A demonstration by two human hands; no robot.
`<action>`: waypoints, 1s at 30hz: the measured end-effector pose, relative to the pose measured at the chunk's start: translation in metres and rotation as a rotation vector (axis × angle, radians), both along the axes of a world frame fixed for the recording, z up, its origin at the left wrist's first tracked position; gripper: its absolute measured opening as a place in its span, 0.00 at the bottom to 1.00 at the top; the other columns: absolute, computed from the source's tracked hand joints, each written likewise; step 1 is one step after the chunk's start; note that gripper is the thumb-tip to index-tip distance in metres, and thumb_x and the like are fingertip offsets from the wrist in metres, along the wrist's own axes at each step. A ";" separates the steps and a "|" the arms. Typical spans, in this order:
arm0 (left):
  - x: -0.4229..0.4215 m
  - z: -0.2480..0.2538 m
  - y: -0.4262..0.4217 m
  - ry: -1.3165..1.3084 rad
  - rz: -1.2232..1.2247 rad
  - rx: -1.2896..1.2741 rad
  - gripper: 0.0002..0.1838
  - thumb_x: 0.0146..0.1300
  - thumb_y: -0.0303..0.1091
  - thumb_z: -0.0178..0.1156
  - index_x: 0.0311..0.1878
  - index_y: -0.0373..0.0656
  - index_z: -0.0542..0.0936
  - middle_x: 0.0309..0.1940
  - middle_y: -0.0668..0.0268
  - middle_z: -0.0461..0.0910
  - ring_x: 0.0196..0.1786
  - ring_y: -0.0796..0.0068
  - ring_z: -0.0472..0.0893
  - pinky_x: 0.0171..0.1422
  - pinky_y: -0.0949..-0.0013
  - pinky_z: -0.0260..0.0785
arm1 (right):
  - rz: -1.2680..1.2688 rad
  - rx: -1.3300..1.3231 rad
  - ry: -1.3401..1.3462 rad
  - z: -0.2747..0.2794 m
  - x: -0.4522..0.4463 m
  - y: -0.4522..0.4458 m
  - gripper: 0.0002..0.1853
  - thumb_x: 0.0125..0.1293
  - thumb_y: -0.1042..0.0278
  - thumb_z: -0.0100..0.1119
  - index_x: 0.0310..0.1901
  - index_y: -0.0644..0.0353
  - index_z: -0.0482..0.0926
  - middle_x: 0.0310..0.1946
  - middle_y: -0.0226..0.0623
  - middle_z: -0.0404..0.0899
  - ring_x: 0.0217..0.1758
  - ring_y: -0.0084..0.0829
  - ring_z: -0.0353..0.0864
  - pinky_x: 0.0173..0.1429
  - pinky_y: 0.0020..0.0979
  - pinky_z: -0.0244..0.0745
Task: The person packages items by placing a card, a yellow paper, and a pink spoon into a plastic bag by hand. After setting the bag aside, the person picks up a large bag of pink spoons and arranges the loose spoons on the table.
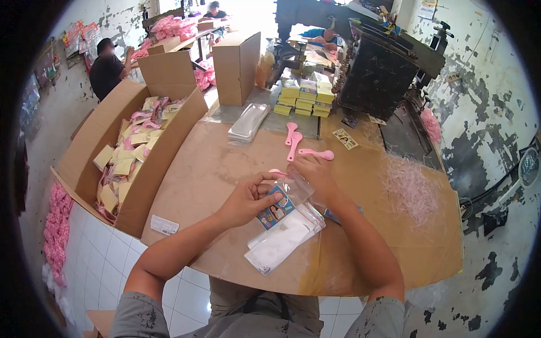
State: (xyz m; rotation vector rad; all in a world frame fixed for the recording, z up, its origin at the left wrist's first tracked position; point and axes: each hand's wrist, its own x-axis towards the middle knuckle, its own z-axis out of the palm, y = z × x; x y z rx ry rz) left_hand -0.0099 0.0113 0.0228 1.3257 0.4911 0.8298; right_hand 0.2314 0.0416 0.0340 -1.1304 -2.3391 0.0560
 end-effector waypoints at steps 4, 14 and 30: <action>-0.001 0.001 -0.002 -0.020 0.021 0.030 0.24 0.76 0.28 0.63 0.71 0.39 0.71 0.47 0.62 0.89 0.45 0.83 0.86 0.44 0.77 0.77 | -0.087 -0.494 0.373 0.038 0.012 -0.045 0.09 0.71 0.75 0.65 0.51 0.65 0.85 0.41 0.37 0.86 0.46 0.29 0.85 0.51 0.30 0.78; 0.000 0.000 -0.006 0.076 0.011 0.062 0.23 0.76 0.27 0.63 0.70 0.38 0.73 0.45 0.62 0.88 0.47 0.82 0.85 0.49 0.74 0.79 | -0.076 -0.480 0.496 0.063 0.035 -0.080 0.07 0.70 0.74 0.65 0.47 0.67 0.87 0.39 0.33 0.87 0.41 0.21 0.83 0.48 0.27 0.78; 0.002 0.000 -0.010 0.153 -0.156 -0.005 0.19 0.79 0.29 0.60 0.68 0.34 0.78 0.56 0.61 0.87 0.55 0.80 0.85 0.59 0.72 0.80 | -0.009 -0.215 0.422 0.064 -0.008 -0.072 0.09 0.69 0.82 0.61 0.48 0.64 0.85 0.44 0.40 0.85 0.49 0.34 0.86 0.53 0.34 0.80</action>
